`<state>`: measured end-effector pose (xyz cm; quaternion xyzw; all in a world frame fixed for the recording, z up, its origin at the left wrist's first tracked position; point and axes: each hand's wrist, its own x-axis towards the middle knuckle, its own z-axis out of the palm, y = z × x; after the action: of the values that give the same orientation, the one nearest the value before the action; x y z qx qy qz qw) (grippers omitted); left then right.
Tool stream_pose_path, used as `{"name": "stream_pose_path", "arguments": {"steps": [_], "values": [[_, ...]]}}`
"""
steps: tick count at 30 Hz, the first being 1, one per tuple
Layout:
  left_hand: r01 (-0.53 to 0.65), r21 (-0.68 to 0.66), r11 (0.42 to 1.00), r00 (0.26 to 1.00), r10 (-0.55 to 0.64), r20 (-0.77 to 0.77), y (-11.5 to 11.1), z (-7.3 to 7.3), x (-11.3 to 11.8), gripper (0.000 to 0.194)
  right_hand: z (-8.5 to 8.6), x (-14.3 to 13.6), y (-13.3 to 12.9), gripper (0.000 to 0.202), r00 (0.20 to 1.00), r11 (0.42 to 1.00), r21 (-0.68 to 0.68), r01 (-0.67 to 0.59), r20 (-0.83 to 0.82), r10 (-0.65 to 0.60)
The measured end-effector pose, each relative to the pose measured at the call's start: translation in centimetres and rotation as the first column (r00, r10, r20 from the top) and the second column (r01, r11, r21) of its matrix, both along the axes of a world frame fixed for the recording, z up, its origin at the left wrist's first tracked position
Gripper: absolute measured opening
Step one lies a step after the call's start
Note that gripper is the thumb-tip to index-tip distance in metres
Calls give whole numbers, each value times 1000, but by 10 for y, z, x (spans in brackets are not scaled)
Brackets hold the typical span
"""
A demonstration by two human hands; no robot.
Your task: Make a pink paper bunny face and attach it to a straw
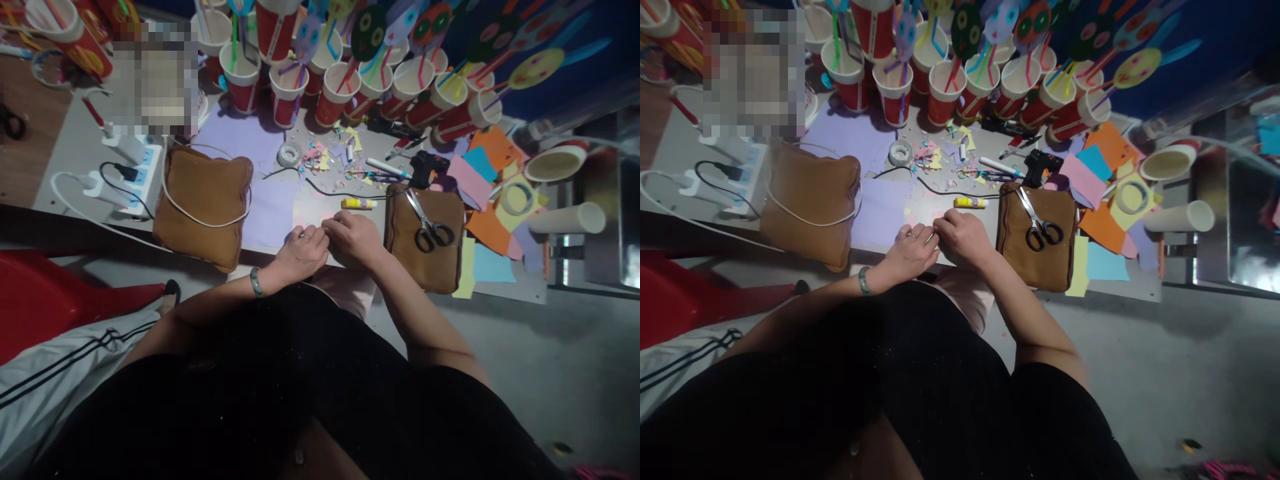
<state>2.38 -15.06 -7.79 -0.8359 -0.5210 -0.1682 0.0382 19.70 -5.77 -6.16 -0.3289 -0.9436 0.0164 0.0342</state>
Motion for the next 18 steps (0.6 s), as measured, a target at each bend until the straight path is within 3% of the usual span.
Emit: {"name": "stream_pose_path", "arguments": {"steps": [11, 18], "values": [[5, 47, 999, 1000, -6, 11, 0, -1, 0, 28, -2, 9, -6, 47, 999, 998, 57, -27, 22, 26], [0, 10, 1000, 1000, 0, 7, 0, -1, 0, 32, -3, 8, -8, 51, 1000, 995, 95, -13, 27, 10]]}}
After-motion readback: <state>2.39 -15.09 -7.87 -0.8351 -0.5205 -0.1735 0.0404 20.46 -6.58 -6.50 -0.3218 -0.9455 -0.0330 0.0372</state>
